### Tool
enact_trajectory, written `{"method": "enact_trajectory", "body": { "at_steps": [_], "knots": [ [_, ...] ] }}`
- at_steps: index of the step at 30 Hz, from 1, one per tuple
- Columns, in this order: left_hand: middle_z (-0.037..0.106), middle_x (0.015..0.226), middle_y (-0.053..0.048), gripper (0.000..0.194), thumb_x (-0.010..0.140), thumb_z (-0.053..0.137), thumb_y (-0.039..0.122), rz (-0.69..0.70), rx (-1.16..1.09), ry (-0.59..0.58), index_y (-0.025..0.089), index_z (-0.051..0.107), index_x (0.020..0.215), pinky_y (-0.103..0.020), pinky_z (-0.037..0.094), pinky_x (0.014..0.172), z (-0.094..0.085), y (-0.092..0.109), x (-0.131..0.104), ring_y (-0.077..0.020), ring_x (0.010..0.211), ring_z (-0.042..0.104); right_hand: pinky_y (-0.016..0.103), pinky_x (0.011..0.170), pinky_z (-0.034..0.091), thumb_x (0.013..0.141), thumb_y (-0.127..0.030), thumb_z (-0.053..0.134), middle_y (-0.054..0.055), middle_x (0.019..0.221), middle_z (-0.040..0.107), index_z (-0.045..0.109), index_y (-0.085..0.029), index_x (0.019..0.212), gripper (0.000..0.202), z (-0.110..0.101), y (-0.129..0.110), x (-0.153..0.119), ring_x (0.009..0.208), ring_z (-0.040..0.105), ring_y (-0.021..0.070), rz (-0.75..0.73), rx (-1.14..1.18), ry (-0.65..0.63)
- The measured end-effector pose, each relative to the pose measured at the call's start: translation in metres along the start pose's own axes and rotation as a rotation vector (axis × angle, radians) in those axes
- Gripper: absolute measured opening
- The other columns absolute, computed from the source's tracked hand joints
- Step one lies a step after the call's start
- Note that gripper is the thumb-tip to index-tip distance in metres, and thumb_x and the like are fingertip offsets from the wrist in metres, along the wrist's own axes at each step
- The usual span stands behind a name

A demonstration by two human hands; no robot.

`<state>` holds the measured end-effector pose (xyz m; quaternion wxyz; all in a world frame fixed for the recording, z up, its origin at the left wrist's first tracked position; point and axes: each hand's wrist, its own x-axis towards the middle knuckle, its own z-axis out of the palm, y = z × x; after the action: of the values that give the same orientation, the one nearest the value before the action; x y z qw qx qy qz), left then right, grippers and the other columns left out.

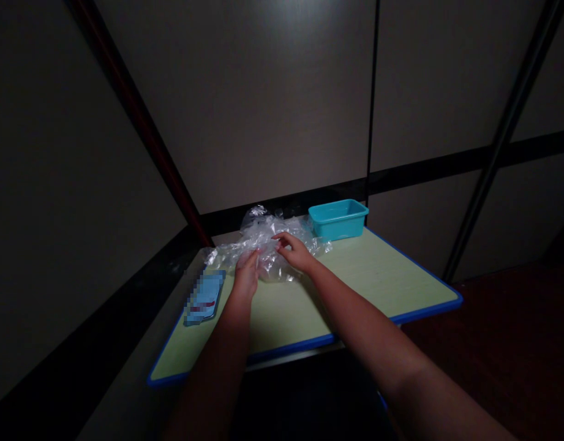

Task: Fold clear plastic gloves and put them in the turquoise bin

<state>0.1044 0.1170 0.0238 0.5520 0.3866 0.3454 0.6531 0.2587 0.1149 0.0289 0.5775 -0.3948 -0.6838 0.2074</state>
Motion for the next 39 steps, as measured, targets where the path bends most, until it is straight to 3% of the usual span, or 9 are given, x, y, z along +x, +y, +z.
{"method": "enact_trajectory", "body": {
  "at_steps": [5,19,22,29,39],
  "knots": [
    [0.072,0.081,-0.002,0.025,0.063,0.077,0.024,-0.005,-0.006,-0.008,0.016,0.066,0.084,-0.027,0.053,0.067,-0.002,-0.002,0.001,-0.0160,0.072,0.068,0.029,0.081,0.045,0.069,-0.005,0.049,-0.001,0.085,0.060,0.064,-0.019,0.099,0.037,0.000,0.002,0.002,0.081,0.057,0.0155,0.000,-0.021,0.048],
    [0.072,0.078,-0.004,0.017,0.074,0.069,0.022,-0.139,-0.003,-0.073,0.016,0.065,0.089,-0.029,0.055,0.069,0.004,0.006,-0.005,-0.0196,0.075,0.070,0.026,0.068,0.041,0.076,-0.010,0.056,0.000,0.073,0.063,0.065,-0.018,0.077,0.013,-0.001,0.007,0.006,0.069,0.056,0.0144,0.085,-0.100,0.091],
    [0.071,0.074,-0.003,0.015,0.076,0.067,0.023,-0.162,-0.001,-0.072,0.015,0.064,0.088,-0.029,0.054,0.063,0.005,0.007,-0.006,-0.0181,0.065,0.069,0.025,0.066,0.040,0.076,-0.014,0.059,-0.001,0.068,0.061,0.063,-0.018,0.072,0.008,-0.002,0.007,0.006,0.066,0.055,0.0141,0.110,-0.084,0.115],
    [0.070,0.066,-0.002,0.007,0.078,0.063,0.022,-0.205,0.018,-0.072,0.016,0.060,0.079,-0.025,0.051,0.056,0.005,0.008,-0.007,-0.0161,0.055,0.066,0.025,0.063,0.041,0.075,-0.018,0.061,-0.002,0.063,0.060,0.061,-0.019,0.066,0.009,0.000,0.007,0.007,0.062,0.055,0.0140,0.166,0.038,0.146],
    [0.072,0.076,-0.006,0.025,0.081,0.065,0.036,-0.228,0.043,-0.144,0.013,0.065,0.092,-0.032,0.055,0.064,0.002,0.004,-0.007,-0.0204,0.064,0.069,0.028,0.065,0.048,0.071,-0.033,0.066,-0.001,0.061,0.063,0.060,-0.019,0.065,0.017,-0.002,0.005,0.010,0.062,0.061,0.0152,0.261,0.295,0.215]
  ]
}}
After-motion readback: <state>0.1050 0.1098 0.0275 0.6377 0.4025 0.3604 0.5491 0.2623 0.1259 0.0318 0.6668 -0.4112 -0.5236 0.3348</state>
